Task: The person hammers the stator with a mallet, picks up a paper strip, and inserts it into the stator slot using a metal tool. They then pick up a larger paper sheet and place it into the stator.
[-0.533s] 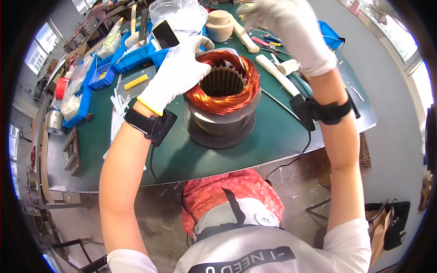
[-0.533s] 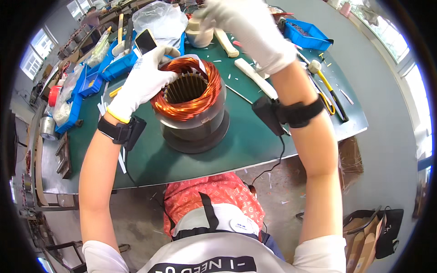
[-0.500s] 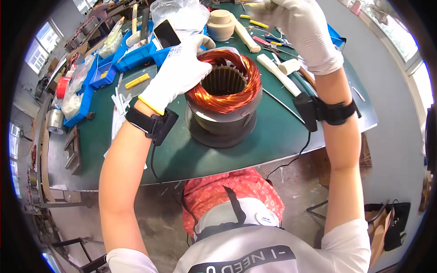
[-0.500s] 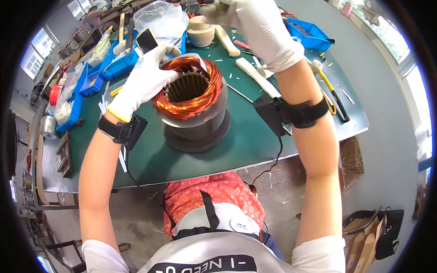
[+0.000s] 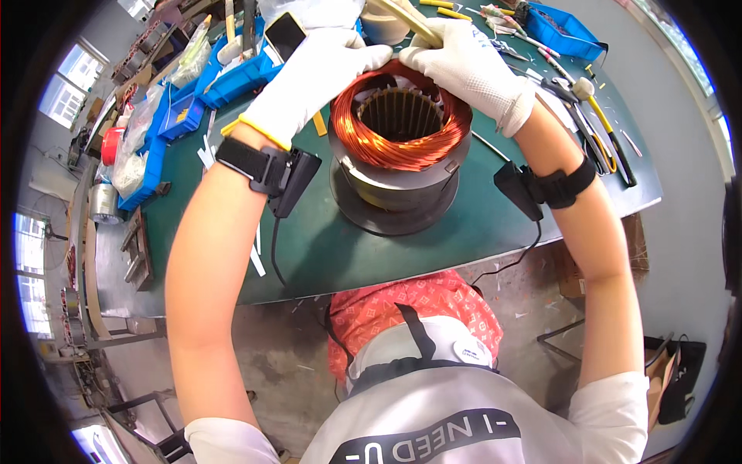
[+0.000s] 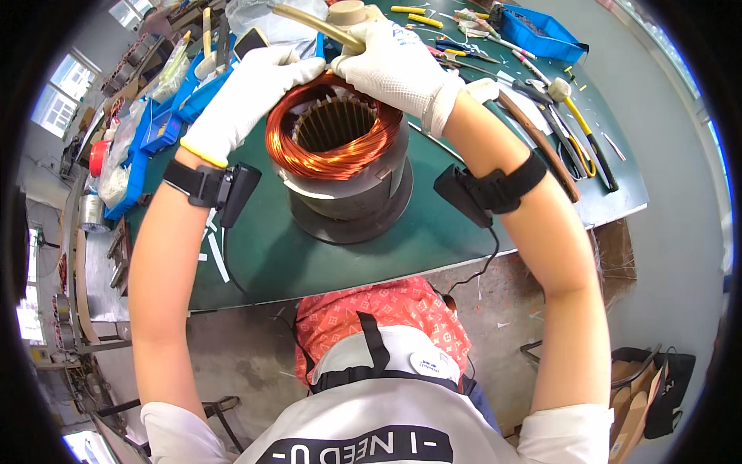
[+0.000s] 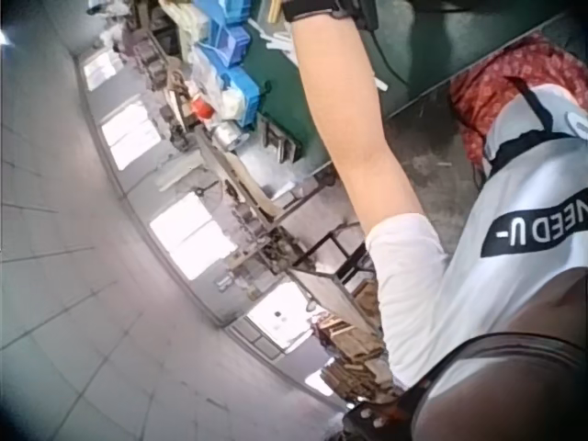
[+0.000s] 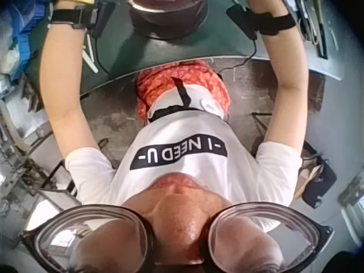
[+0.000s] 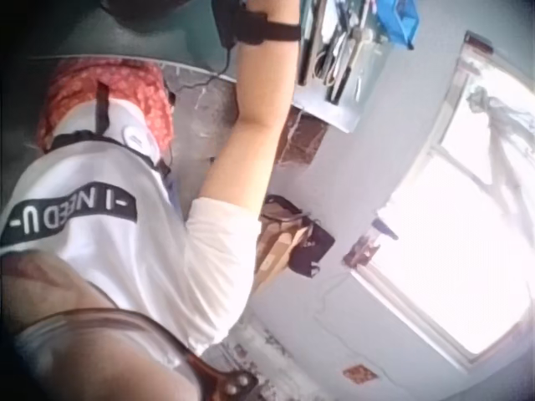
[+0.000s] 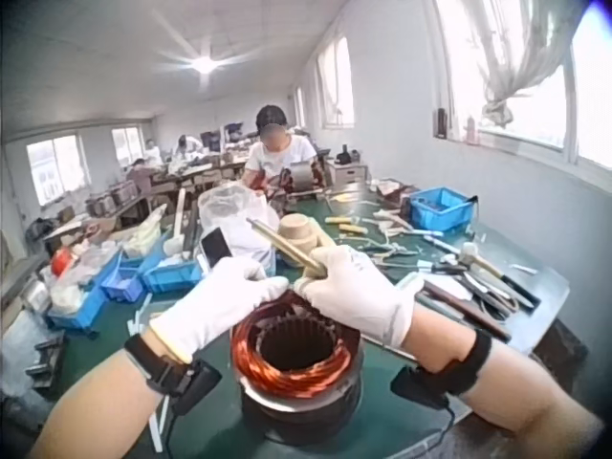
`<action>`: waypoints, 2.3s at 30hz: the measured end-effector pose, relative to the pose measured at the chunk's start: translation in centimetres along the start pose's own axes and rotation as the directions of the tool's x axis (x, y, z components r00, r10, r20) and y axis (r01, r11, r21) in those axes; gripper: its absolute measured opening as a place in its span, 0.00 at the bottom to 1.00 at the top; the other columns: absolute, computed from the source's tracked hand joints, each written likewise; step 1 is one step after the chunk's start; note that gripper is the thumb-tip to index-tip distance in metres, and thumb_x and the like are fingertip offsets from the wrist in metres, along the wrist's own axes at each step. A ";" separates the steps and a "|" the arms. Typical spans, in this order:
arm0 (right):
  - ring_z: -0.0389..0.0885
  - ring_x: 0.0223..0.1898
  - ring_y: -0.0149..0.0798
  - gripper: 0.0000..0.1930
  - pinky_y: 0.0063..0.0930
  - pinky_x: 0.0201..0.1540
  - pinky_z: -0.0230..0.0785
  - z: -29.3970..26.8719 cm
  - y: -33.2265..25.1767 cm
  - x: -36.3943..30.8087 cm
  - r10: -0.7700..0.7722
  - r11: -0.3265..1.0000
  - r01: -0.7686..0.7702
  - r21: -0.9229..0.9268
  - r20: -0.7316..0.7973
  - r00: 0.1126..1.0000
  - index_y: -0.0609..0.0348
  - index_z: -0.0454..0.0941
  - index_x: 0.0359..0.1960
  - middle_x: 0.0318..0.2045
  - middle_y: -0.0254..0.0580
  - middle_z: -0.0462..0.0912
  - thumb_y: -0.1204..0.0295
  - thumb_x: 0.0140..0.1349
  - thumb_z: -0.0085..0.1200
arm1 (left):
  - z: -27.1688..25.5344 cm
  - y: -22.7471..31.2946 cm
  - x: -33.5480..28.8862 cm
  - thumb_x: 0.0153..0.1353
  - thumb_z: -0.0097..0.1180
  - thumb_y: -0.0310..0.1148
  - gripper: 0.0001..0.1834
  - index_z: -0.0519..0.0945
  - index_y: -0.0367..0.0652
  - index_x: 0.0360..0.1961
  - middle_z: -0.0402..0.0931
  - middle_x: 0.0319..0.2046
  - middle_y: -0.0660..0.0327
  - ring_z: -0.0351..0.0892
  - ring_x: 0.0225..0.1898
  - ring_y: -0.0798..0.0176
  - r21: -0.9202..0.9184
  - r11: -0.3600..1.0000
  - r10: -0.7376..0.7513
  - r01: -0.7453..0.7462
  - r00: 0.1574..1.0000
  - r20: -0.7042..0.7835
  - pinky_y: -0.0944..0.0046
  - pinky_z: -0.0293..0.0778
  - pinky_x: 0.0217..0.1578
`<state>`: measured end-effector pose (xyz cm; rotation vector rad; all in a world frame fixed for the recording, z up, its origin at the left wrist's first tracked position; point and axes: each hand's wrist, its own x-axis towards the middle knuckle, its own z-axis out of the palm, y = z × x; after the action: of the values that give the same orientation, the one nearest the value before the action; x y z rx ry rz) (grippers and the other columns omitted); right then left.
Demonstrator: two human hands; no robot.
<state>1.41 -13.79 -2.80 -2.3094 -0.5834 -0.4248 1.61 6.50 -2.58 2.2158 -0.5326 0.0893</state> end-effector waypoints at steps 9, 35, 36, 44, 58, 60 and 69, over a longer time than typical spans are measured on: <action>0.83 0.29 0.41 0.15 0.34 0.36 0.74 0.2 -0.3 -0.2 -0.247 0.897 0.227 -0.380 -0.004 0.969 0.65 0.78 0.44 0.25 0.49 0.82 0.66 0.61 0.56 | 0.5 -0.7 -1.9 0.65 0.57 0.37 0.15 0.83 0.33 0.37 0.79 0.25 0.64 0.76 0.30 0.73 -0.210 0.974 0.050 -0.086 0.984 -0.170 0.72 0.73 0.32; 0.81 0.40 0.58 0.18 0.41 0.43 0.72 1.4 15.0 -3.7 0.115 0.831 -0.118 -0.543 -0.040 0.993 0.51 0.78 0.51 0.37 0.52 0.84 0.65 0.60 0.47 | 2.0 -1.8 0.7 0.71 0.47 0.35 0.20 0.76 0.30 0.54 0.80 0.48 0.55 0.81 0.47 0.63 -0.689 0.694 -0.034 0.209 0.965 0.259 0.64 0.76 0.53; 0.81 0.47 0.61 0.26 0.46 0.54 0.71 0.9 13.9 -4.3 0.256 0.860 -0.164 -0.484 0.130 0.958 0.47 0.69 0.62 0.47 0.59 0.81 0.71 0.59 0.46 | 1.6 -2.2 0.4 0.71 0.46 0.36 0.20 0.75 0.30 0.55 0.80 0.49 0.55 0.80 0.48 0.63 -0.667 0.711 -0.053 0.222 0.963 0.264 0.63 0.76 0.53; 0.83 0.42 0.51 0.14 0.38 0.49 0.73 -9.7 28.9 -5.8 0.448 0.762 -0.552 -0.340 -0.339 0.827 0.53 0.84 0.41 0.38 0.51 0.85 0.63 0.64 0.48 | 1.7 -1.4 1.8 0.69 0.50 0.35 0.20 0.75 0.30 0.55 0.79 0.50 0.53 0.80 0.50 0.59 -0.665 0.731 0.106 0.154 0.937 0.333 0.59 0.73 0.57; 0.83 0.42 0.45 0.23 0.33 0.48 0.74 -11.4 29.4 -5.6 0.534 0.746 -0.435 -0.504 0.063 0.843 0.59 0.82 0.47 0.38 0.48 0.85 0.72 0.44 0.63 | 4.6 -1.9 -5.9 0.72 0.46 0.43 0.29 0.65 0.34 0.66 0.70 0.60 0.54 0.69 0.61 0.63 -0.801 0.596 -0.180 -0.054 0.963 -0.198 0.63 0.62 0.64; 0.83 0.44 0.45 0.19 0.33 0.51 0.73 -12.0 30.0 -6.1 0.574 0.727 -0.502 -0.468 0.014 0.818 0.56 0.85 0.43 0.40 0.47 0.86 0.70 0.45 0.64 | 4.5 -0.5 -5.8 0.71 0.50 0.41 0.27 0.67 0.34 0.63 0.71 0.57 0.54 0.71 0.57 0.64 -0.707 0.706 -0.231 -0.023 0.938 -0.260 0.64 0.65 0.61; 0.78 0.51 0.51 0.20 0.35 0.56 0.69 -14.9 30.5 -5.3 0.614 0.628 -0.414 -0.658 0.093 0.783 0.59 0.83 0.44 0.48 0.55 0.80 0.71 0.45 0.61 | 1.0 2.3 -4.3 0.55 0.64 0.36 0.16 0.78 0.38 0.41 0.79 0.28 0.53 0.81 0.30 0.61 0.275 0.958 -0.033 0.084 0.982 -0.187 0.61 0.75 0.33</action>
<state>10.76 -45.55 -11.79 -3.0543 0.1692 0.0733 -3.35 5.97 -2.63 2.4674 -0.3707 0.3509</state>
